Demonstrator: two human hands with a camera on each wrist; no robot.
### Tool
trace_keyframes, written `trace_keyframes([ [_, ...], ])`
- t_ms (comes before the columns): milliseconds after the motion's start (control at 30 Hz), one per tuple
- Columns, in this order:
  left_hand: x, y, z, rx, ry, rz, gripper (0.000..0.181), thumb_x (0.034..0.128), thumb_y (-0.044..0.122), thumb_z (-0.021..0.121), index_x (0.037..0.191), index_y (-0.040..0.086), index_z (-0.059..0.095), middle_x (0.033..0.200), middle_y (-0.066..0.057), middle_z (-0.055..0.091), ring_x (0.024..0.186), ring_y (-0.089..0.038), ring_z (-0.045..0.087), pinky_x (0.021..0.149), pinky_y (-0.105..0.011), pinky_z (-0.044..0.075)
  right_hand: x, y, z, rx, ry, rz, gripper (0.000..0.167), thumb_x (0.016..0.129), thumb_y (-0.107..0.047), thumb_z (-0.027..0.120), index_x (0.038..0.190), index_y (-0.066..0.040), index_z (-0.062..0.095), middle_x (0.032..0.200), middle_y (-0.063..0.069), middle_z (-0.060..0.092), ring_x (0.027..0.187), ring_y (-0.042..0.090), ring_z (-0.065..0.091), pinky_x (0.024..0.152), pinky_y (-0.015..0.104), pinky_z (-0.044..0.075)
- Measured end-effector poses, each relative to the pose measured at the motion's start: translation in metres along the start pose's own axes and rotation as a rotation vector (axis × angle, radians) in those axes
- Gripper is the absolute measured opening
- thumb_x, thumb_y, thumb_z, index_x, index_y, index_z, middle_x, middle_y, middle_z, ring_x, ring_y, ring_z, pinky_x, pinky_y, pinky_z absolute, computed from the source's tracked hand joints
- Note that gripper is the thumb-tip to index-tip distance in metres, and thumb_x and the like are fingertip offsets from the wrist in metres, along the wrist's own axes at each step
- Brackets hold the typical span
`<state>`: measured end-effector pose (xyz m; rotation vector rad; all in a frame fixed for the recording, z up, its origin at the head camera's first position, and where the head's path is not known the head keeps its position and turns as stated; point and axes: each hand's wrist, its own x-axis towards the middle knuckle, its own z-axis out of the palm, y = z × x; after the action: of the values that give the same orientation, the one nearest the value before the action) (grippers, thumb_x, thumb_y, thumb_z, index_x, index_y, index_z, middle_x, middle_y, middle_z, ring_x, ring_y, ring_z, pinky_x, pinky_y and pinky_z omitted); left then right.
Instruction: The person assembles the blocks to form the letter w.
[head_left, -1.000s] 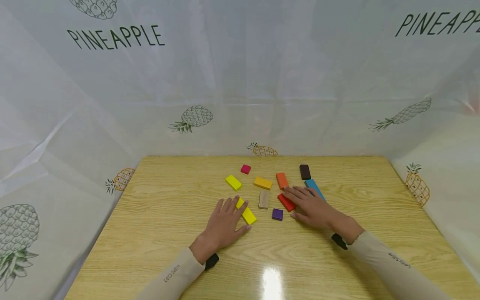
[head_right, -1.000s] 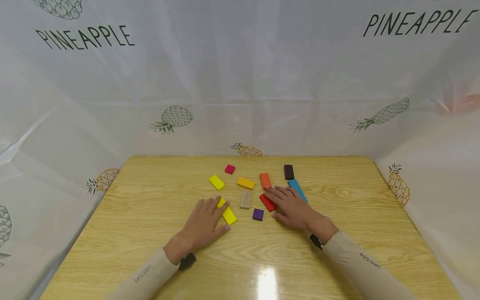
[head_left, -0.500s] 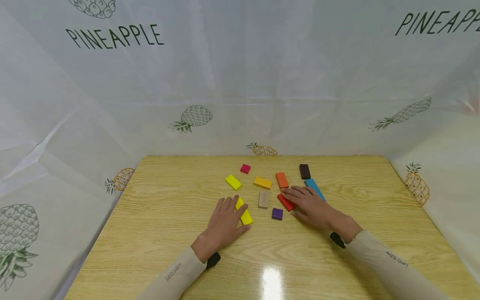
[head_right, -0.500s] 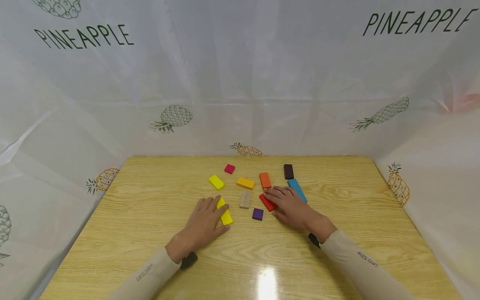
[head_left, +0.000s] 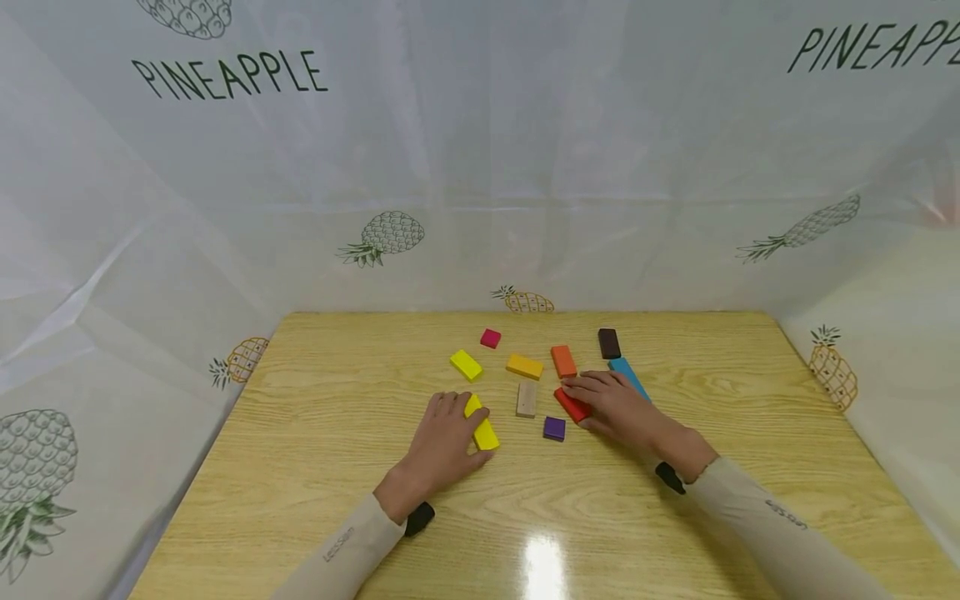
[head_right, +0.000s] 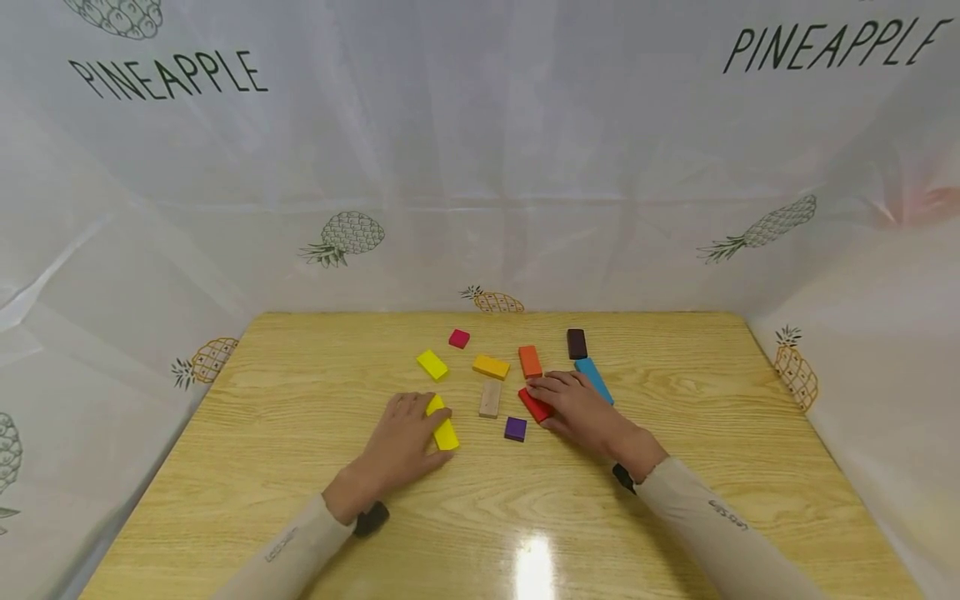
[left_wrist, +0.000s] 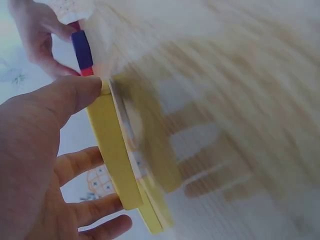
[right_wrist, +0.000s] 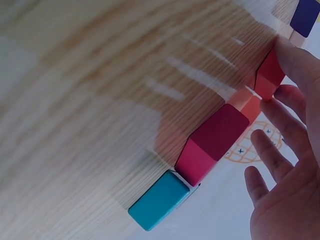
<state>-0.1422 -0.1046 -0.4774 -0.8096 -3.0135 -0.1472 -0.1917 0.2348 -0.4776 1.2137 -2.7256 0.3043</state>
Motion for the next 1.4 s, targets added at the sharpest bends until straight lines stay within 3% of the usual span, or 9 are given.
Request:
trace_keyframes([
  [367,-0.026,-0.041,-0.008,-0.056,0.07,-0.08,0.06,0.0942,0.051,0.078,0.14,0.014,0.067,0.148,-0.019,0.055,0.138,-0.042,0.048,0.119,-0.06,0.03,0.0,-0.001,-0.004,0.024,0.027,0.001,0.057,0.088,-0.014,0.087,0.141,-0.001,0.068,0.145,0.015,0.064,0.129,0.041,0.059,0.104,0.065,0.045],
  [767,-0.057,-0.09,-0.013,-0.05,0.14,-0.129,0.055,0.0918,0.04,0.083,0.135,0.009,0.069,0.143,-0.022,0.057,0.134,-0.046,0.049,0.115,-0.065,0.032,0.0,0.0,-0.006,0.057,-0.01,0.028,0.055,0.09,-0.014,0.085,0.14,0.0,0.067,0.146,0.016,0.063,0.13,0.042,0.058,0.105,0.066,0.044],
  [1033,-0.068,-0.104,-0.017,-0.037,0.144,-0.133,0.055,0.0906,0.039,0.084,0.134,0.008,0.07,0.142,-0.025,0.058,0.132,-0.047,0.051,0.112,-0.066,0.035,0.0,0.001,-0.004,0.049,-0.003,0.022,0.057,0.089,-0.015,0.086,0.14,0.0,0.068,0.146,0.016,0.064,0.129,0.041,0.059,0.105,0.065,0.045],
  [1400,-0.072,-0.112,-0.019,-0.062,0.081,-0.124,0.056,0.0937,0.037,0.081,0.14,0.008,0.068,0.149,-0.025,0.056,0.134,-0.046,0.052,0.112,-0.067,0.035,0.001,0.0,-0.005,0.039,-0.006,0.004,0.058,0.088,-0.012,0.087,0.141,0.0,0.067,0.148,0.016,0.063,0.133,0.042,0.056,0.106,0.065,0.045],
])
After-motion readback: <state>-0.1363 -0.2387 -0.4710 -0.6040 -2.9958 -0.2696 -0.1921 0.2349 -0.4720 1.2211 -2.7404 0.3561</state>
